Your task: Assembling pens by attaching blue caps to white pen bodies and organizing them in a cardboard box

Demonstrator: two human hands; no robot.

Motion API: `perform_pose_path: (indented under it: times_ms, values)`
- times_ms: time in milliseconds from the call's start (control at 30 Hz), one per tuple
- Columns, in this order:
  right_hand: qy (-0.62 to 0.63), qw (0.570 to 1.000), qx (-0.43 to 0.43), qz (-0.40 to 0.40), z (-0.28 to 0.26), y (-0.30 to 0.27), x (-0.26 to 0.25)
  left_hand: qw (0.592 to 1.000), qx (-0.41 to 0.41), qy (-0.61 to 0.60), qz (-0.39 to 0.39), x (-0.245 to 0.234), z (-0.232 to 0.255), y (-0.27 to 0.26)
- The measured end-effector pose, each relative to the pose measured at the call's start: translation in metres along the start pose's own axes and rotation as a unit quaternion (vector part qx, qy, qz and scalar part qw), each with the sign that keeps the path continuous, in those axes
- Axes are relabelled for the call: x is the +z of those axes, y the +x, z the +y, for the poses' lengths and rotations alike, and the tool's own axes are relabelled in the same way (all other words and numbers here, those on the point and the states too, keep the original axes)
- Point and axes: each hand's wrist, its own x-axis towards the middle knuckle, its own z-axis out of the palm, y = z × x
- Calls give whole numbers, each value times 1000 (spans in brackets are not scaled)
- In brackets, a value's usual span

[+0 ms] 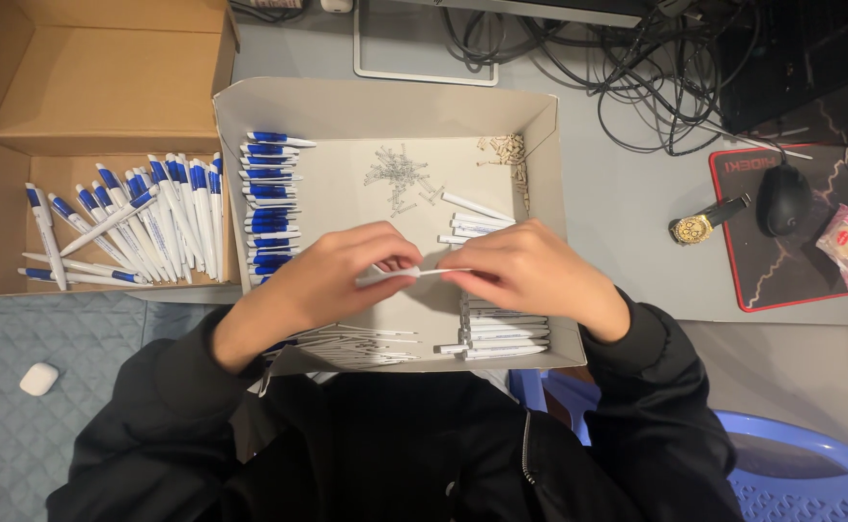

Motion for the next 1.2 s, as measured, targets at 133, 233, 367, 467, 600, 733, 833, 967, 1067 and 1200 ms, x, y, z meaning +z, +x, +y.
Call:
perform_pose_path:
  times_ms: [133, 233, 367, 467, 600, 733, 833, 967, 1067, 1200]
  values:
    - [-4, 999, -23, -30, -5, 10, -1, 999, 24, 34, -19, 0, 3, -1]
    - [16, 999, 4, -29, 2, 11, 1, 998, 29, 57, 1, -2, -2, -2]
    - [29, 999, 38, -26, 35, 6, -2, 999, 22, 36, 19, -11, -2, -6]
    - [15, 989, 142, -39, 56, 13, -15, 998, 19, 48, 26, -19, 0, -8]
    - [-104, 969, 215, -61, 97, 21, -19, 996, 35, 78, 40, -15, -10, -12]
    - [-232, 926, 262, -140, 139, 26, 4, 996, 19, 63, 62, -11, -13, -16]
    - [-305, 902, 256, -164, 161, 33, 22, 993, 35, 96, 53, -7, -17, -15]
    - [-312, 897, 257, -179, 163, 38, 35, 990, 43, 130, 33, -3, -18, -15]
    - [-337, 885, 257, -193, 180, 35, 46, 990, 45, 130, 11, 3, -25, -15]
    - [-359, 880, 238, -198, 181, 33, 48, 991, 39, 129, -2, 9, -33, -16]
